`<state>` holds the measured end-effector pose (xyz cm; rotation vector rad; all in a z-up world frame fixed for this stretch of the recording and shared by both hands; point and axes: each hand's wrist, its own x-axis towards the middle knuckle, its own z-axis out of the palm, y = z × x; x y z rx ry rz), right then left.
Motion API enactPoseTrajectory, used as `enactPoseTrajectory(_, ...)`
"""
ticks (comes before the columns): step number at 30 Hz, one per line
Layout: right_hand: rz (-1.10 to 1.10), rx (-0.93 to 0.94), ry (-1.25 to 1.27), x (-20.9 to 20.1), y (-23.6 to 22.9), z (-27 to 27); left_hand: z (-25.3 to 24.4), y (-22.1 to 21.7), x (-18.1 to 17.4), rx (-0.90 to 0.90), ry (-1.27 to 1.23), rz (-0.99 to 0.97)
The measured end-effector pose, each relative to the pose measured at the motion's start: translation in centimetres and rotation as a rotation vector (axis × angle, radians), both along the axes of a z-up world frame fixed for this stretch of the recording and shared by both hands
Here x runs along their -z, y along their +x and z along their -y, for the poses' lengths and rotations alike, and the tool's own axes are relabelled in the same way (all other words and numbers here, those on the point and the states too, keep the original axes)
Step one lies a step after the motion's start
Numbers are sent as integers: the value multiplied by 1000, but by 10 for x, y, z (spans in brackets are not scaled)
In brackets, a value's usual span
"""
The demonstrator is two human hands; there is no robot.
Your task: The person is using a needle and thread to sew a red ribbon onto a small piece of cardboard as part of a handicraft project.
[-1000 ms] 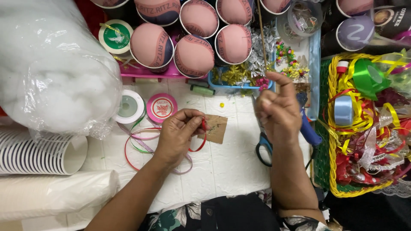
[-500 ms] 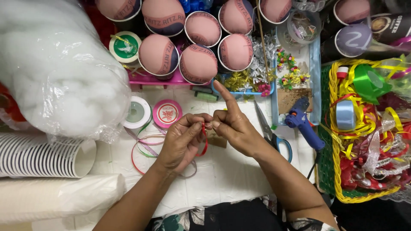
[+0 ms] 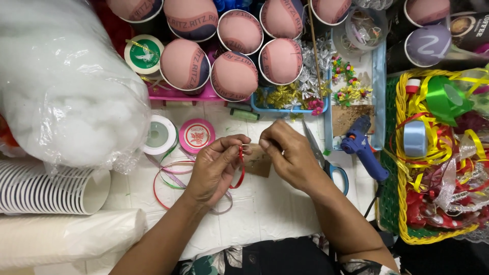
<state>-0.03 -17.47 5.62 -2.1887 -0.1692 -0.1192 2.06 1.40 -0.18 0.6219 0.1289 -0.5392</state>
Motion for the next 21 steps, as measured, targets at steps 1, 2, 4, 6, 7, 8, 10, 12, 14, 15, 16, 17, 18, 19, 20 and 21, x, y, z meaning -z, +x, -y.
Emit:
enactPoseTrajectory(1, -1, -4, 1, 0, -1, 2, 0, 0, 7, -4, 1, -1)
enactPoseTrajectory(2, 30, 6, 37, 1, -2, 3, 0, -1, 14, 5, -2, -15)
enactPoseTrajectory(4, 59, 15, 75, -2, -2, 2, 0, -1, 19, 12, -4, -30)
enactPoseTrajectory(6, 60, -18, 156, -9, -4, -3, 0, -4, 17, 23, -1, -56)
enactPoseTrajectory(7, 56, -17, 159, -8, -4, -4, 0, -4, 17, 23, 1, -59)
enactPoseTrajectory(8, 53, -34, 172, -8, -5, -5, 0, -5, 18, 25, 5, -66)
enactPoseTrajectory(10, 51, -50, 185, -7, -3, -7, 1, -4, 19, 27, 9, -71)
enactPoseTrajectory(12, 60, -66, 196, -5, -2, -10, 2, -6, 22, 33, 11, -101)
enactPoseTrajectory(14, 60, -74, 193, -6, -1, -11, 3, -7, 22, 36, 8, -113)
enactPoseTrajectory(15, 59, -82, 186, -6, -1, -12, 3, -8, 22, 39, 3, -127)
enactPoseTrajectory(16, 58, -81, 187, -4, -1, -11, 3, -8, 21, 39, 3, -128)
enactPoseTrajectory(17, 50, -83, 184, -2, -2, -10, 4, -8, 20, 39, 1, -142)
enactPoseTrajectory(18, 42, -86, 181, -1, -2, -9, 3, -9, 19, 38, -1, -157)
enactPoseTrajectory(19, 41, -86, 180, -1, -1, -10, 4, -9, 19, 37, -2, -157)
enactPoseTrajectory(20, 40, -90, 178, -2, 0, -10, 4, -8, 19, 38, -6, -162)
enactPoseTrajectory(21, 38, -94, 177, -3, 0, -10, 3, -9, 19, 39, -10, -168)
